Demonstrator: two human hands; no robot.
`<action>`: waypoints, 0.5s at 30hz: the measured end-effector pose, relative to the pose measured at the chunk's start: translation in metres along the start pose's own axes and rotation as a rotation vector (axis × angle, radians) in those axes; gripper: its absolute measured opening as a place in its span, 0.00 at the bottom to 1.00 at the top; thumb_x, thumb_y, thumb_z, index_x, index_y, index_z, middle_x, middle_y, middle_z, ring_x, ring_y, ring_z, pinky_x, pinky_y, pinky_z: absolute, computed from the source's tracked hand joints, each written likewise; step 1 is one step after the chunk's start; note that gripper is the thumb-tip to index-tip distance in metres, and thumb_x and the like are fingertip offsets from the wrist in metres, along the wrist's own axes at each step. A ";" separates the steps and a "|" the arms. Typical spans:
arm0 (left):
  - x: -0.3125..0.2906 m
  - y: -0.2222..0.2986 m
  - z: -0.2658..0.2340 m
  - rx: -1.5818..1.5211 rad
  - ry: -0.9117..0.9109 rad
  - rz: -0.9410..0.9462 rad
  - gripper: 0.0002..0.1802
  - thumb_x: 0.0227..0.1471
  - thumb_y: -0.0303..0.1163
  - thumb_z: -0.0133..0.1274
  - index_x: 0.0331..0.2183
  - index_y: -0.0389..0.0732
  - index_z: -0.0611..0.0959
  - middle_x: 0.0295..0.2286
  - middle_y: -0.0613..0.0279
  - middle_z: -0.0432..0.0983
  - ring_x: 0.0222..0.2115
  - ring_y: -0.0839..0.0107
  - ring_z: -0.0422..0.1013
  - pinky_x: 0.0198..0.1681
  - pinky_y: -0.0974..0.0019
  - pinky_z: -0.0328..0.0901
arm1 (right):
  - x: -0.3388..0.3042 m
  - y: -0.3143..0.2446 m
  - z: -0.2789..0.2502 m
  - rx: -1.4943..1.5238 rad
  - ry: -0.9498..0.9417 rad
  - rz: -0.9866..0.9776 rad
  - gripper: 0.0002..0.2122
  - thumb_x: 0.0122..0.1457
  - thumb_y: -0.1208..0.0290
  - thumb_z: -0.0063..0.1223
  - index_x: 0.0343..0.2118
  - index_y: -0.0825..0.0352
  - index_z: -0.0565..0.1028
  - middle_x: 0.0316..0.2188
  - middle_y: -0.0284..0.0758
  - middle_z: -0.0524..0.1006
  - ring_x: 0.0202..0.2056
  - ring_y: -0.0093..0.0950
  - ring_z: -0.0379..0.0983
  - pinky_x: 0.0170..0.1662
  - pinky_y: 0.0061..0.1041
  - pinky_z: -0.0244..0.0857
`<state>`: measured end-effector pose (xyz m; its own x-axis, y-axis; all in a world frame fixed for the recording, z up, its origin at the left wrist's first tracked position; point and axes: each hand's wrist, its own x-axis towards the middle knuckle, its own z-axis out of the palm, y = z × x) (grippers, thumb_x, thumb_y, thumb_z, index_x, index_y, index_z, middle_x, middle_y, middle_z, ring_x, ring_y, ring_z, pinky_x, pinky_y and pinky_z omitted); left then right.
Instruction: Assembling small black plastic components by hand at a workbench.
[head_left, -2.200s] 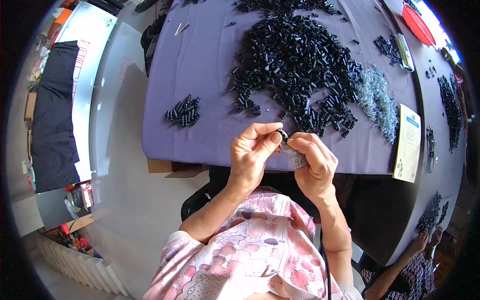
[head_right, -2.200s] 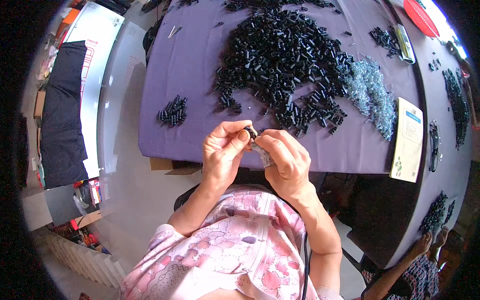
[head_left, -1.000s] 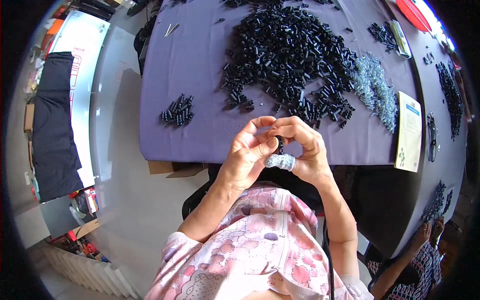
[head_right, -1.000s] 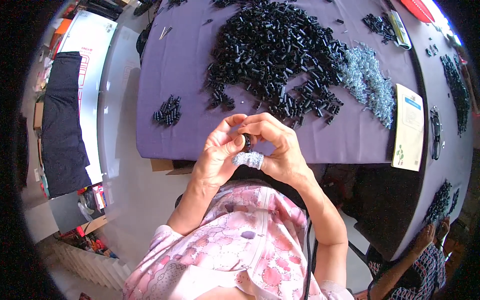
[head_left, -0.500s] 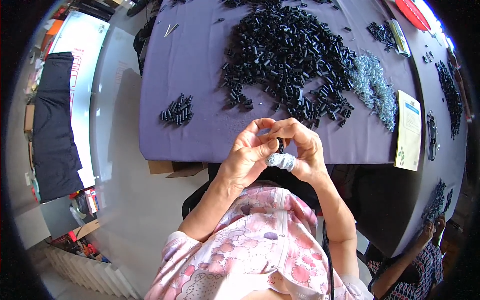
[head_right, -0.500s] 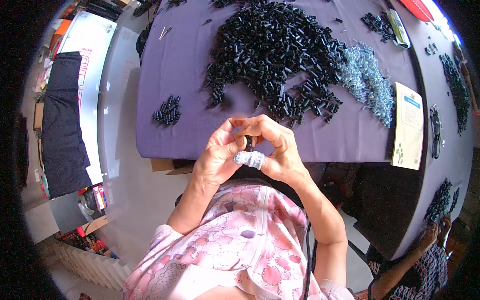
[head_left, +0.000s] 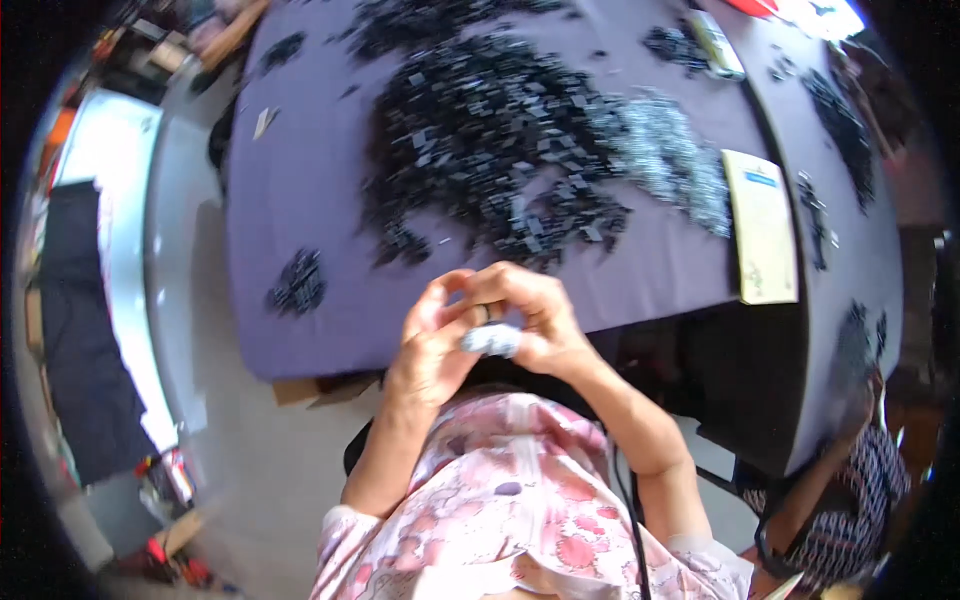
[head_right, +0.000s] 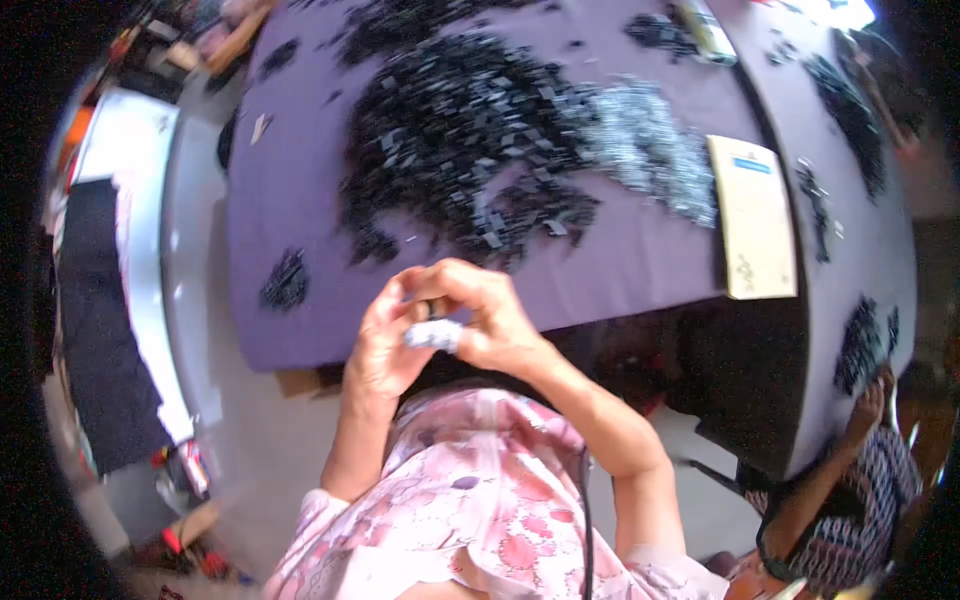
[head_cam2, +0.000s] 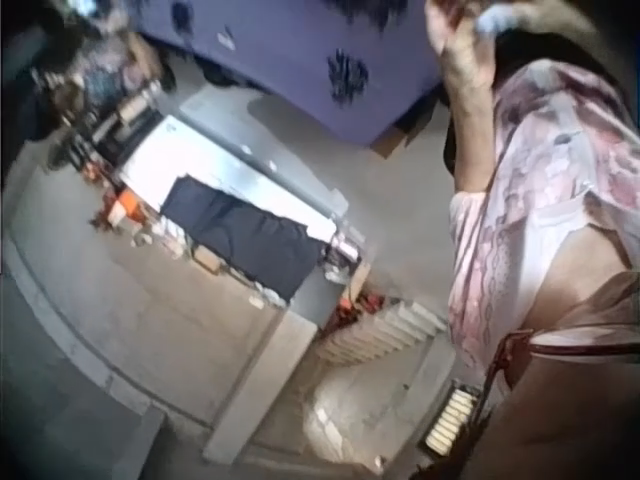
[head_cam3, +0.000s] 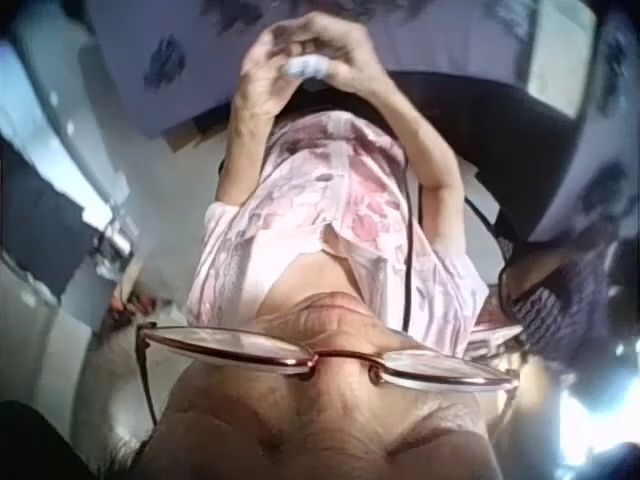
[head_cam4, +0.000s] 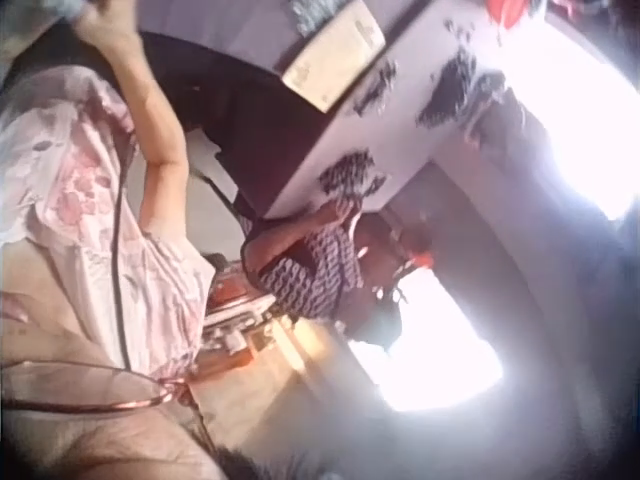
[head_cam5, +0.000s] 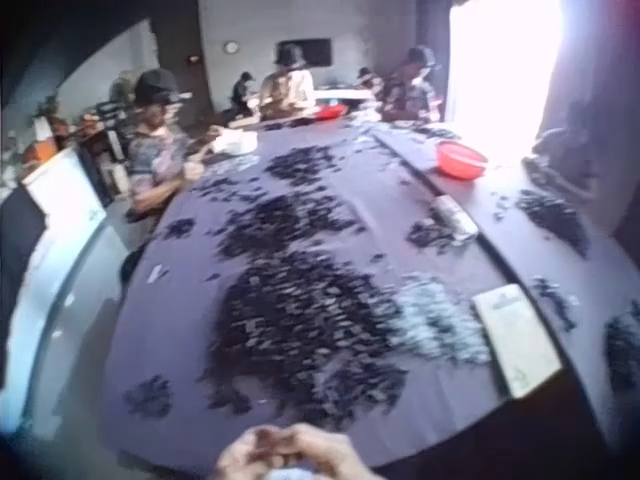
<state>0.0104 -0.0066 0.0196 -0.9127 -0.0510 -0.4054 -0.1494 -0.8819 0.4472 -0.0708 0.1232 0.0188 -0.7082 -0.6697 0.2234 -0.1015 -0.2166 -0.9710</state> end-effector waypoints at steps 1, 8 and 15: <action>0.000 -0.001 -0.004 0.048 -0.038 0.048 0.24 0.46 0.21 0.57 0.46 0.40 0.68 0.35 0.58 0.73 0.37 0.69 0.70 0.43 0.66 0.65 | 0.000 -0.001 -0.001 0.025 -0.019 0.002 0.15 0.45 0.64 0.55 0.32 0.70 0.73 0.28 0.33 0.72 0.28 0.21 0.66 0.31 0.21 0.59; 0.001 0.003 -0.006 0.204 0.047 0.057 0.22 0.46 0.19 0.56 0.44 0.40 0.68 0.31 0.58 0.75 0.26 0.75 0.70 0.28 0.71 0.66 | -0.033 -0.022 -0.031 -0.627 0.053 -0.036 0.26 0.44 0.75 0.63 0.48 0.65 0.69 0.43 0.41 0.70 0.44 0.37 0.70 0.43 0.32 0.67; -0.002 0.029 -0.038 0.670 0.202 0.305 0.06 0.46 0.18 0.55 0.29 0.38 0.77 0.22 0.68 0.72 0.19 0.83 0.63 0.21 0.80 0.57 | -0.055 -0.012 -0.141 -1.151 0.534 0.084 0.09 0.46 0.83 0.54 0.32 0.65 0.73 0.28 0.38 0.74 0.29 0.34 0.72 0.31 0.28 0.67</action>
<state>0.0223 -0.0501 0.0025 -0.8729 -0.3885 -0.2951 -0.1591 -0.3450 0.9250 -0.1292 0.2625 0.0062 -0.9070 -0.2250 0.3559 -0.3985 0.7317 -0.5530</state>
